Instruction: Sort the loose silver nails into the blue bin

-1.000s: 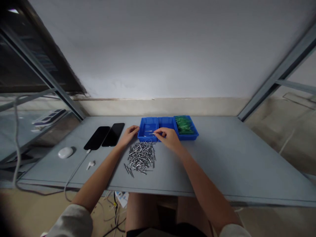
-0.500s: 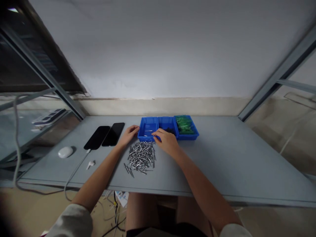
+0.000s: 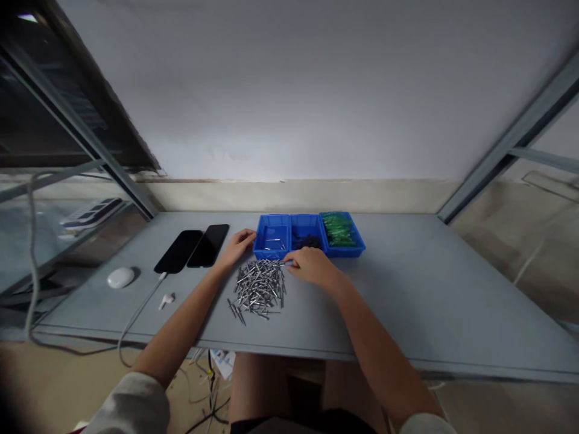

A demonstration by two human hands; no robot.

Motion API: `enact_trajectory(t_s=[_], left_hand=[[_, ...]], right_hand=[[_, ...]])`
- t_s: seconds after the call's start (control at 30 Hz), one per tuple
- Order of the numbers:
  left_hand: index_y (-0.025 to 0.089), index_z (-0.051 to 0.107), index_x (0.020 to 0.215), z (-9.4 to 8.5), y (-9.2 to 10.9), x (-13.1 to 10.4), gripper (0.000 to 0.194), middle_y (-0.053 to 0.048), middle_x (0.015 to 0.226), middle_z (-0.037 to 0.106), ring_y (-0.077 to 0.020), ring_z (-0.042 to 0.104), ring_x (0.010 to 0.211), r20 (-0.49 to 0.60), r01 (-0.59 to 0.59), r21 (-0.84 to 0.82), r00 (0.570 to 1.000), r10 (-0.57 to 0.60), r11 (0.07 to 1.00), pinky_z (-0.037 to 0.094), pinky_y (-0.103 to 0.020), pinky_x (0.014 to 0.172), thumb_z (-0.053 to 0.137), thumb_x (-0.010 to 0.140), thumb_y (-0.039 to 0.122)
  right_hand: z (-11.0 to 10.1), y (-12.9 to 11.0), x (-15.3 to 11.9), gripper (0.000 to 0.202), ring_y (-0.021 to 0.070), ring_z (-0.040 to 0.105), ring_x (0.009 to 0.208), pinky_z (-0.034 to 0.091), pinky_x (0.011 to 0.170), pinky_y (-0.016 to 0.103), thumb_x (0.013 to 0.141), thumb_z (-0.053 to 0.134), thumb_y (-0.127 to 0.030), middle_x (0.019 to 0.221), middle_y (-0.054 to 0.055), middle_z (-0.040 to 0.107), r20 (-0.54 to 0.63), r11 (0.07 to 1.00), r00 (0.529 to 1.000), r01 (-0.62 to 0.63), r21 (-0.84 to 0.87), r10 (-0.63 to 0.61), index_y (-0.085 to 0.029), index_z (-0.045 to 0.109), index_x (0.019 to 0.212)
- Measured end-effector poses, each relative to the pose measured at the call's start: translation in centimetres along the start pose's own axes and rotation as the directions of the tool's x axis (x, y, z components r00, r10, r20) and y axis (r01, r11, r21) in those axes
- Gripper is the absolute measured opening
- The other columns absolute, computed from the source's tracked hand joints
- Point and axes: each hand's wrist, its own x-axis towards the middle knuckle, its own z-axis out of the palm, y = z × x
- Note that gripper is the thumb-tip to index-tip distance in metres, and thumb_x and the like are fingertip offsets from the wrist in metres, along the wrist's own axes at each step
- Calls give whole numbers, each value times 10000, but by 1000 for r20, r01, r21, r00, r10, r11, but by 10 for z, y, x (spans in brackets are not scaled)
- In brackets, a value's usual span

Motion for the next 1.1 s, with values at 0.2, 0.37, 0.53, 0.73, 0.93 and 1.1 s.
enact_trajectory(t_s=[0.2,0.37,0.53,0.73,0.93,1.1], left_hand=[[165,626,789,1,1,-1,371,-13,677,589,-137,519,631,12,-1,-15,1000,1,1000,411,-268,628,626,718,529],[166,626,785,1,2,-1,360,-10,673,582,-135,512,633,6,8,8,1000,-8,1000,406,-263,631,626,719,520],[167,624,784,1,5,-2,363,-9,675,582,-137,508,636,9,17,5,1000,-17,1000,399,-264,632,626,717,524],[167,629,787,1,5,-2,374,-15,687,594,-139,519,646,3,10,7,1000,-10,1000,409,-268,642,625,718,535],[161,624,784,1,1,0,372,-14,678,593,-137,523,636,-6,-6,4,1000,6,1000,418,-269,635,632,713,527],[161,629,789,1,2,0,370,-14,680,593,-138,521,637,-8,10,4,1000,-10,1000,415,-269,630,637,709,522]], right_hand=[[11,2,4,367,208,677,785,437,657,257,849,520,-255,800,53,739,54,984,999,14,-179,-5,-256,660,1188],[12,1,4,334,213,680,789,436,641,255,848,528,-254,808,56,738,58,982,998,5,-187,6,-243,675,1148],[10,2,3,267,201,674,743,411,604,242,836,552,-237,746,33,723,28,984,1000,-3,-180,8,-250,695,1062],[10,1,4,196,177,654,681,373,569,229,824,576,-217,716,26,710,12,987,1000,-17,-161,20,-241,709,965],[10,1,4,167,175,647,678,354,563,228,809,572,-209,727,21,711,21,982,999,-32,-186,36,-240,713,892],[8,0,3,150,175,649,676,349,552,229,806,578,-200,711,28,702,22,981,999,-45,-187,50,-223,716,858]])
